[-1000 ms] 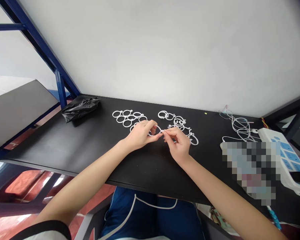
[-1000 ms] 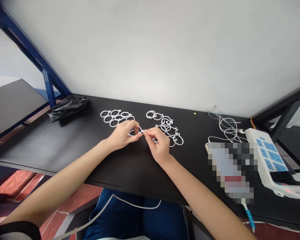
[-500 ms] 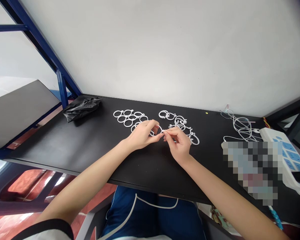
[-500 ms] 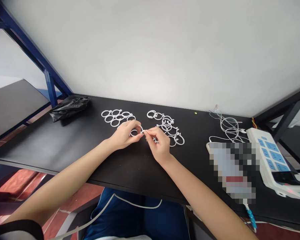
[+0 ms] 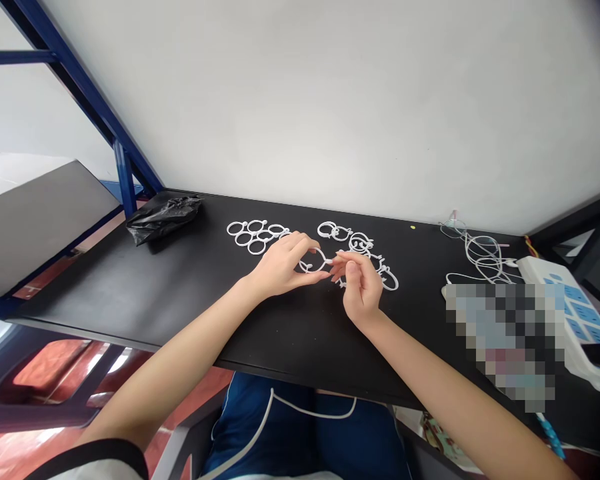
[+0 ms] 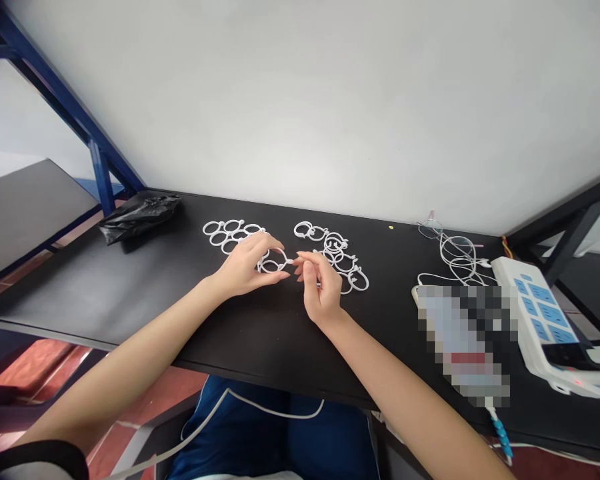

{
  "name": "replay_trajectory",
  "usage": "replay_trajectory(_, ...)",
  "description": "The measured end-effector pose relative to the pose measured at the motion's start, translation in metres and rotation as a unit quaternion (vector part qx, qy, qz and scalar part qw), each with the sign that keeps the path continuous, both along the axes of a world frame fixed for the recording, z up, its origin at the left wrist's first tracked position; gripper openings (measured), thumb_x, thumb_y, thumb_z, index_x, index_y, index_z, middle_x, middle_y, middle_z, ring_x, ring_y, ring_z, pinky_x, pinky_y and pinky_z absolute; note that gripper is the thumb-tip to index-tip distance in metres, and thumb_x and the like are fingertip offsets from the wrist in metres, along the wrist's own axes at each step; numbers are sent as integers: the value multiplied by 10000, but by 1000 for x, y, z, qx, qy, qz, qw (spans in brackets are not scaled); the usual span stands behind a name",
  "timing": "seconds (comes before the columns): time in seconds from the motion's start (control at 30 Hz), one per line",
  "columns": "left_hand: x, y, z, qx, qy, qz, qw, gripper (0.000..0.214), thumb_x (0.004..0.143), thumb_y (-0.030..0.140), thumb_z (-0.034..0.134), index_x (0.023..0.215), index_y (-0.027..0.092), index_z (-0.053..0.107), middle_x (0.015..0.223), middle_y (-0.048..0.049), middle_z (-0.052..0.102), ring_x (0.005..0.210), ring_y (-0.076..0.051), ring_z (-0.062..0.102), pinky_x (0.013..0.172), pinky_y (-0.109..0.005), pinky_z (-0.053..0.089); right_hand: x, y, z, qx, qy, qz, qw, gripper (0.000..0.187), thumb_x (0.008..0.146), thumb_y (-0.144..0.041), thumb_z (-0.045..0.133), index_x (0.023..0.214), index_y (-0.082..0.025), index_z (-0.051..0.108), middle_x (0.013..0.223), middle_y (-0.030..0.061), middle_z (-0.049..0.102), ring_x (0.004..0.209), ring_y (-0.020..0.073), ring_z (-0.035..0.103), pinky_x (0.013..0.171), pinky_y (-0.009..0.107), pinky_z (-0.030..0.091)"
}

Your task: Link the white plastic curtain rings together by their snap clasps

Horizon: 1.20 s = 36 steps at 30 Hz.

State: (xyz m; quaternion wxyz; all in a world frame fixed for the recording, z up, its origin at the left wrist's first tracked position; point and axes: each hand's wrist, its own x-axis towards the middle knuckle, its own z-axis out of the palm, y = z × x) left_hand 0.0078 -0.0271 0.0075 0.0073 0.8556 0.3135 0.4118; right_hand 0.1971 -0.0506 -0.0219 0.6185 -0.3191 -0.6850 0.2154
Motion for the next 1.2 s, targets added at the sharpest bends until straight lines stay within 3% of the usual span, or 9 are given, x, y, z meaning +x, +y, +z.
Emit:
replay_trajectory(0.6,0,1,1,0,9,8,1000,356,874,477,652,1013,166,547,915,-78,661,808,-188,600,725,-320,504,-2,1,-1,-40,-17,-35,998,175,985,-273,485,1091,-242,620,917,48,690,714,150,668,562,290,576)
replay_trajectory(0.8,-1,1,1,7,4,5,1000,371,907,494,597,1075,166,554,925,-81,667,815,-194,601,748,-333,501,-3,2,5,17,-62,-15,998,155,911,-167,610,1028,-251,666,872,29,654,731,143,638,547,269,562)
replay_trajectory(1.03,2,-3,2,-67,-25,-6,997,321,921,492,574,998,181,552,902,-57,657,823,-180,578,750,-313,483,0,3,6,10,-54,35,998,182,907,-130,611,1025,-252,675,972,46,705,809,157,676,600,281,602)
replay_trajectory(1.2,2,-3,0,-89,-40,-2,995,316,911,499,580,941,185,564,848,-42,645,794,-167,569,730,-298,473,2,4,2,16,-57,35,998,156,899,-147,631,1001,-251,688,979,44,717,809,164,698,655,308,623)
